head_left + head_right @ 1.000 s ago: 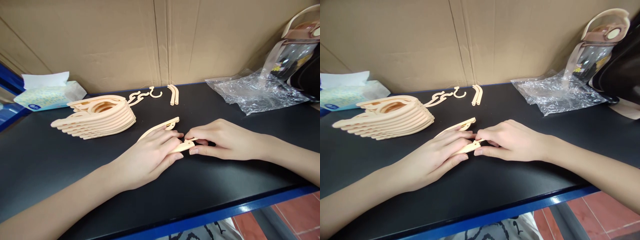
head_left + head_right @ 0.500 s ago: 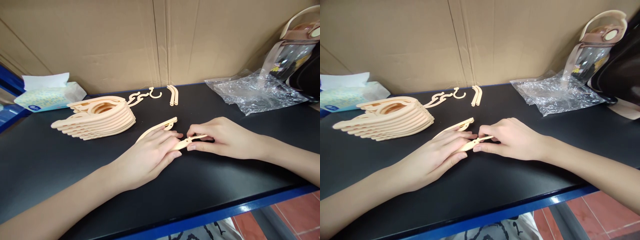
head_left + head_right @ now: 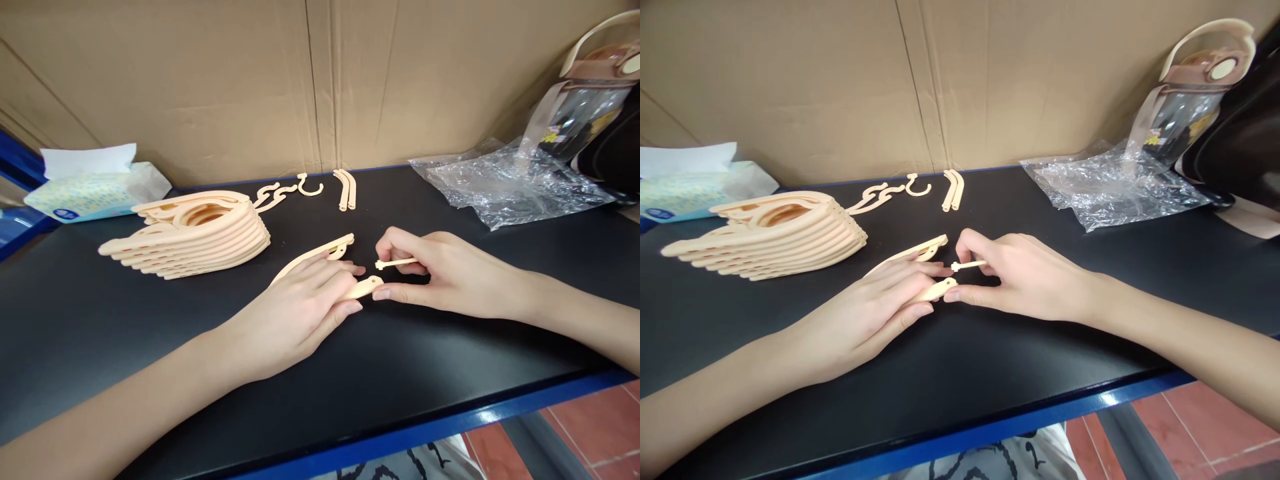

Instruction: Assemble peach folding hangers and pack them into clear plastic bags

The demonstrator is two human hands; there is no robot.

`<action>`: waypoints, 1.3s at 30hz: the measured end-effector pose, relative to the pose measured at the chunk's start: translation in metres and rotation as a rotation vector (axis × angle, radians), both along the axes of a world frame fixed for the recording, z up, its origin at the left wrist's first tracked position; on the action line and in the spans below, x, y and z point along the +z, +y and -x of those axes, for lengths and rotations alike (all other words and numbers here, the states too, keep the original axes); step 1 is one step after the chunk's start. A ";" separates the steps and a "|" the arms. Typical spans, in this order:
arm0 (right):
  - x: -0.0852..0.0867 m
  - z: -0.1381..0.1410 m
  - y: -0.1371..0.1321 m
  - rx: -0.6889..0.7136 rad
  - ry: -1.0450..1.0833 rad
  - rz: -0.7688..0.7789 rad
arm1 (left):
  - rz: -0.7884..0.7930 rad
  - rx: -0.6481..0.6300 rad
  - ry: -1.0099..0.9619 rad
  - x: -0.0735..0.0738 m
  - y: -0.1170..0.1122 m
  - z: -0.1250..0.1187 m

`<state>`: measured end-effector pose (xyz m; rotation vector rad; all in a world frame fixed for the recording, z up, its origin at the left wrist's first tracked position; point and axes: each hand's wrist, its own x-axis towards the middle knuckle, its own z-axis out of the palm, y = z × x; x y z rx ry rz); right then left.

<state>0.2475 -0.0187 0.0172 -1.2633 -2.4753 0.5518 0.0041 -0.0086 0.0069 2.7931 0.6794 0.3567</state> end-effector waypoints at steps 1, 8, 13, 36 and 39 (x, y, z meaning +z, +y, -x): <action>0.000 0.001 -0.001 -0.008 0.005 0.002 | -0.002 0.001 -0.002 0.000 0.000 0.000; 0.000 0.003 -0.001 0.102 -0.021 0.044 | -0.031 -0.021 0.005 -0.001 0.001 0.000; -0.001 0.002 0.001 0.207 -0.013 0.035 | -0.048 -0.030 0.017 0.000 0.001 0.000; -0.006 0.002 -0.001 0.211 -0.219 -0.286 | -0.038 -0.023 0.019 0.000 0.001 0.001; -0.007 0.002 -0.002 0.206 -0.261 -0.372 | -0.026 -0.025 0.019 0.001 0.001 0.001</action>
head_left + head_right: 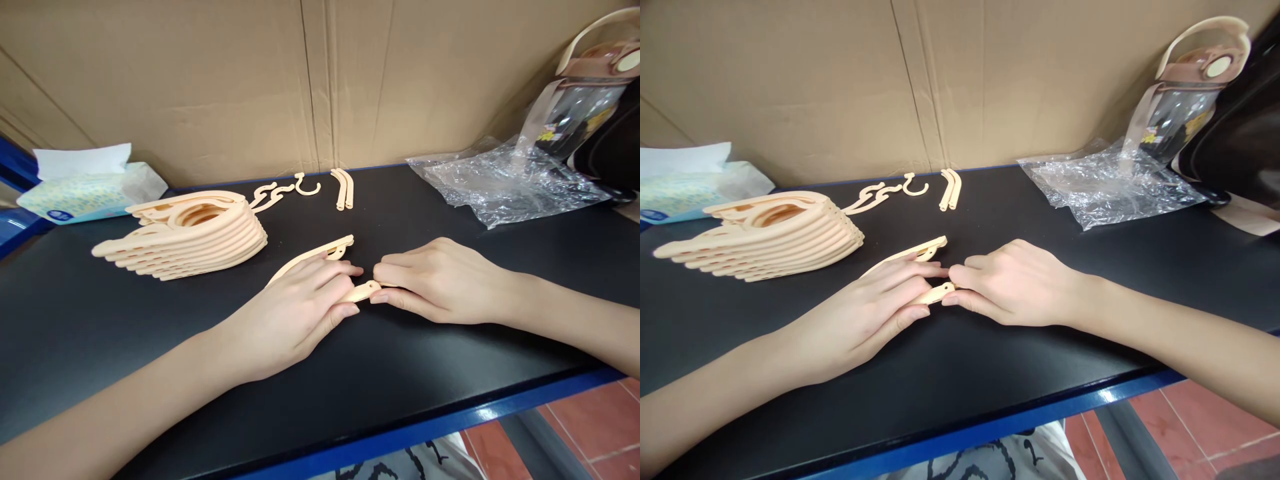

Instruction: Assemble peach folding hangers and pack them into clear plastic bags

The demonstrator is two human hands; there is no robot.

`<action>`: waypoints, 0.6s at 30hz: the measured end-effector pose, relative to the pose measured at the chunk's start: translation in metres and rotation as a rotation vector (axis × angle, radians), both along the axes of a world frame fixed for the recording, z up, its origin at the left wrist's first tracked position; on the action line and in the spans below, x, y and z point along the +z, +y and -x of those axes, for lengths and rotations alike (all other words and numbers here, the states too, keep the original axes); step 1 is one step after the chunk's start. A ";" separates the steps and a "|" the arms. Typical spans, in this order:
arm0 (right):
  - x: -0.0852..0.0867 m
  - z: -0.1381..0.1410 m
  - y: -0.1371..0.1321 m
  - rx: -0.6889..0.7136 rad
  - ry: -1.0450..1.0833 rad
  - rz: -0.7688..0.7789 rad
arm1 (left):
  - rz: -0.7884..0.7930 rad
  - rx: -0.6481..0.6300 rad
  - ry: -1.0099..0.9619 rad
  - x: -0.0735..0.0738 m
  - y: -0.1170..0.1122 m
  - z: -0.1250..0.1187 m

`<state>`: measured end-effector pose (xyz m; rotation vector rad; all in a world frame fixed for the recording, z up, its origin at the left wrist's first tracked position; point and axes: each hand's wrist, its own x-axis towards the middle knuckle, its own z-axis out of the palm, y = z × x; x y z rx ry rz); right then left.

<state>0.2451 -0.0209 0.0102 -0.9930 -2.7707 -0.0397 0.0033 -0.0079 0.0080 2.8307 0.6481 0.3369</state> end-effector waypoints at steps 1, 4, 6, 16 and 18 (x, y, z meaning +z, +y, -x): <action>0.000 0.000 0.000 0.002 -0.004 -0.029 | 0.003 -0.002 -0.002 0.000 0.000 0.000; -0.001 0.001 -0.001 0.006 -0.004 -0.116 | 0.011 -0.005 -0.016 0.000 0.000 0.000; -0.001 0.002 -0.002 0.005 0.008 -0.162 | 0.016 0.001 -0.017 0.000 0.000 -0.001; 0.001 0.003 -0.003 0.031 0.074 -0.173 | 0.044 -0.001 -0.006 0.001 -0.001 0.000; 0.000 0.003 -0.003 0.030 0.082 -0.168 | 0.053 0.001 -0.007 0.001 -0.001 0.000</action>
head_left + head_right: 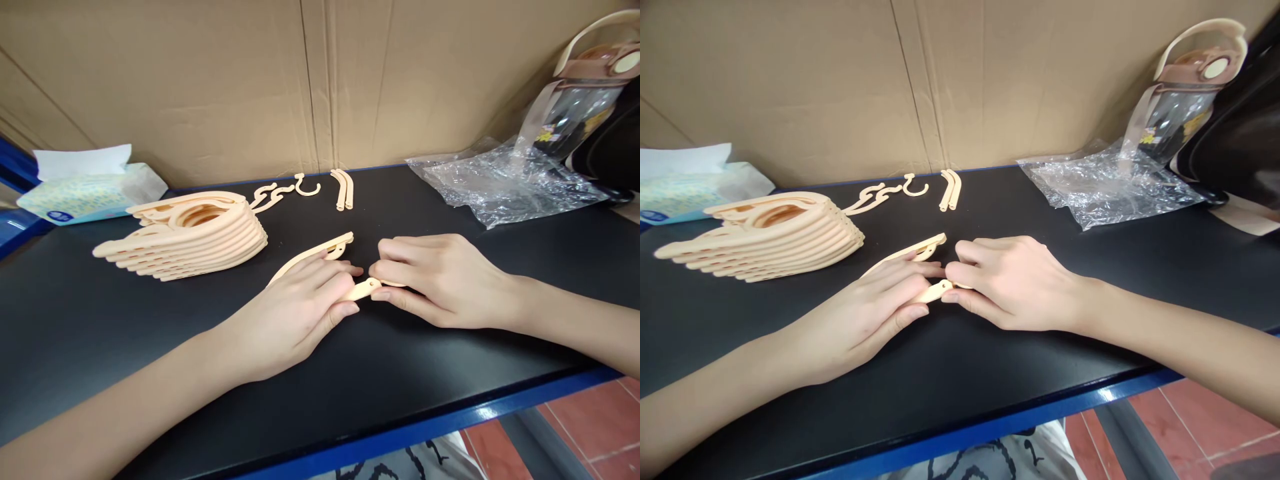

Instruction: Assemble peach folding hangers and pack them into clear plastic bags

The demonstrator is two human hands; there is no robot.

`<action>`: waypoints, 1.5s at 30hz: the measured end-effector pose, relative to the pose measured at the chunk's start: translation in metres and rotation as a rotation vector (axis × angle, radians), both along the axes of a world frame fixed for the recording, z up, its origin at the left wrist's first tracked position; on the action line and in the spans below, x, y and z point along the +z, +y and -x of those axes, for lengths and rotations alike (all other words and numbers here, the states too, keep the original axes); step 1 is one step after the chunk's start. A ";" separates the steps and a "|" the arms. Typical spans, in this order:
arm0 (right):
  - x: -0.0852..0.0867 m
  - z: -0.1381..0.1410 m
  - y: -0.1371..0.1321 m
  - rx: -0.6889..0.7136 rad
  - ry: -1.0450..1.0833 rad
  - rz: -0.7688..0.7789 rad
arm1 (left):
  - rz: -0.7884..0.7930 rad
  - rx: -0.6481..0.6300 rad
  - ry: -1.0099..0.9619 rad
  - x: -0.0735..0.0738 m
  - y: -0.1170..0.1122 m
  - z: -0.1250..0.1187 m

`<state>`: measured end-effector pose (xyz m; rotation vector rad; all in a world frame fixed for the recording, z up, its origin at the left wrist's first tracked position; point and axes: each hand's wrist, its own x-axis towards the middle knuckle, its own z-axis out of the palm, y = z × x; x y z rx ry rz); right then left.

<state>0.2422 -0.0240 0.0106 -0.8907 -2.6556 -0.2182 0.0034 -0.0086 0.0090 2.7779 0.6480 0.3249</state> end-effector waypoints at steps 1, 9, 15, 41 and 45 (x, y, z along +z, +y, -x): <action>0.000 0.000 0.000 0.000 0.002 -0.001 | 0.003 0.001 -0.002 0.000 0.000 0.000; 0.001 0.002 0.000 0.006 0.008 0.030 | -0.008 0.006 -0.011 0.000 0.001 0.000; 0.001 0.002 -0.001 0.021 0.022 0.071 | -0.007 -0.001 -0.025 0.000 0.001 0.000; 0.010 -0.005 0.010 -0.027 0.006 0.141 | -0.013 0.333 -0.127 -0.006 0.006 0.003; 0.008 -0.006 0.012 -0.023 0.016 0.131 | 0.027 0.355 -0.126 -0.006 0.006 0.002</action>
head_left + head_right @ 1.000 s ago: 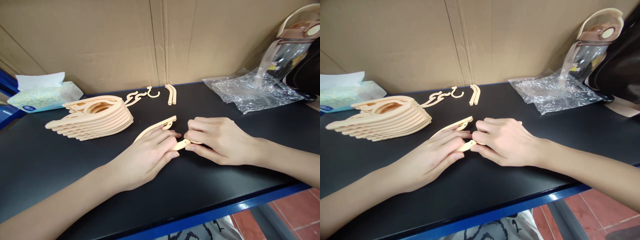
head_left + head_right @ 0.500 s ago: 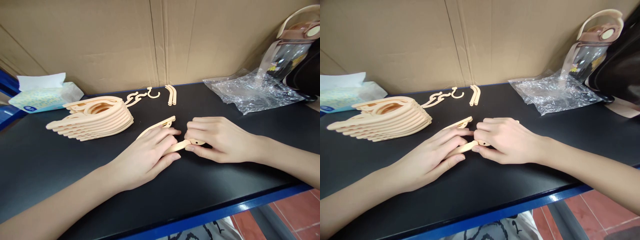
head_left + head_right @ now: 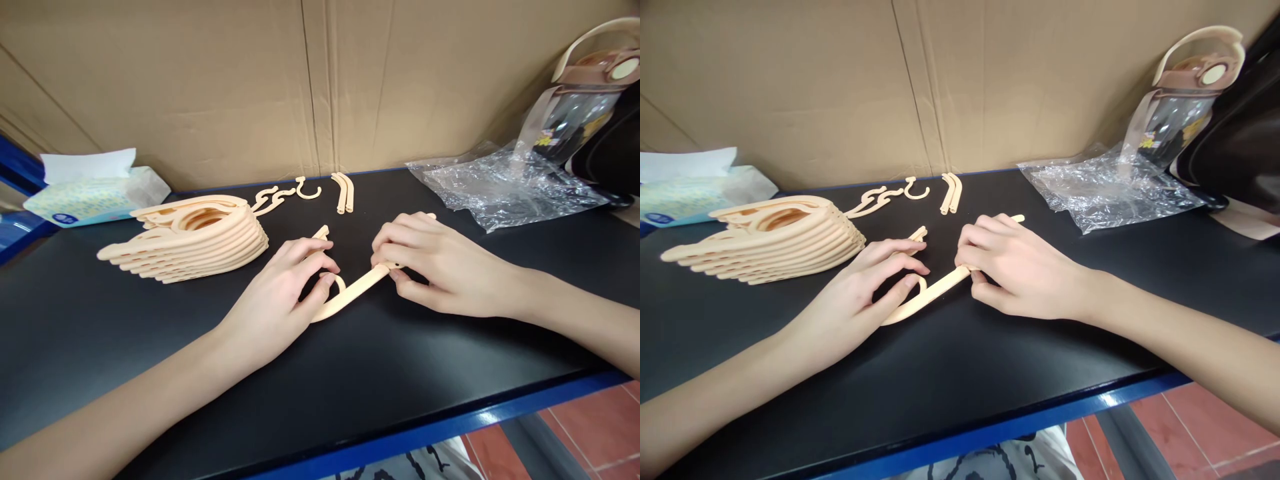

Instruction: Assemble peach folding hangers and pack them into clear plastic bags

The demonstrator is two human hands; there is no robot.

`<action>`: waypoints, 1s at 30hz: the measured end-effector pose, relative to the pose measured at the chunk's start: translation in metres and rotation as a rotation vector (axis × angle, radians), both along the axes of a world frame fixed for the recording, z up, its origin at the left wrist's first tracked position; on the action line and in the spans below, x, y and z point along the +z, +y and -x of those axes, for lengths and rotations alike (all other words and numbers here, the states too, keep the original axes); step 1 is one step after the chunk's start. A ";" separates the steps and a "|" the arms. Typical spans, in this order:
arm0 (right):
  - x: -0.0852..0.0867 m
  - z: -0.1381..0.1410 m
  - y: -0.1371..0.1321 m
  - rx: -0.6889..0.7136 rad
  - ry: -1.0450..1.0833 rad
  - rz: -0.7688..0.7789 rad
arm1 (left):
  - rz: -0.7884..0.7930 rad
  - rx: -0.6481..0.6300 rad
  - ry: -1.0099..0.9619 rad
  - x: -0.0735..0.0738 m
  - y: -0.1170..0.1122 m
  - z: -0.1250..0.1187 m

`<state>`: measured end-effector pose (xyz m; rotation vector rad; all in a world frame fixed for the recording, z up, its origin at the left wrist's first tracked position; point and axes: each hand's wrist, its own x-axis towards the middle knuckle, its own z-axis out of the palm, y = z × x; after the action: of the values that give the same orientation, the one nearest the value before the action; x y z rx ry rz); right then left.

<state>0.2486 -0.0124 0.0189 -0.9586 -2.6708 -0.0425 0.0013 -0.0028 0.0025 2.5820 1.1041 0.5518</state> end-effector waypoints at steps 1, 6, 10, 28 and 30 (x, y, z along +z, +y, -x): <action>-0.001 0.000 0.000 0.004 -0.001 -0.018 | 0.000 0.000 -0.003 0.000 0.000 0.000; -0.004 0.001 0.000 0.010 -0.009 -0.123 | -0.039 -0.003 -0.028 -0.004 0.004 0.002; -0.004 0.002 -0.002 -0.035 0.057 -0.082 | -0.050 0.009 -0.067 -0.005 0.006 0.004; 0.006 0.003 -0.017 0.138 0.242 0.495 | -0.098 0.024 -0.119 -0.009 0.009 0.004; 0.007 0.004 -0.019 0.142 0.250 0.580 | -0.088 0.028 -0.109 -0.010 0.010 0.005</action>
<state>0.2446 -0.0311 0.0256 -0.8457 -2.5404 0.8626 -0.0041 0.0071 -0.0078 2.5784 1.1051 0.7550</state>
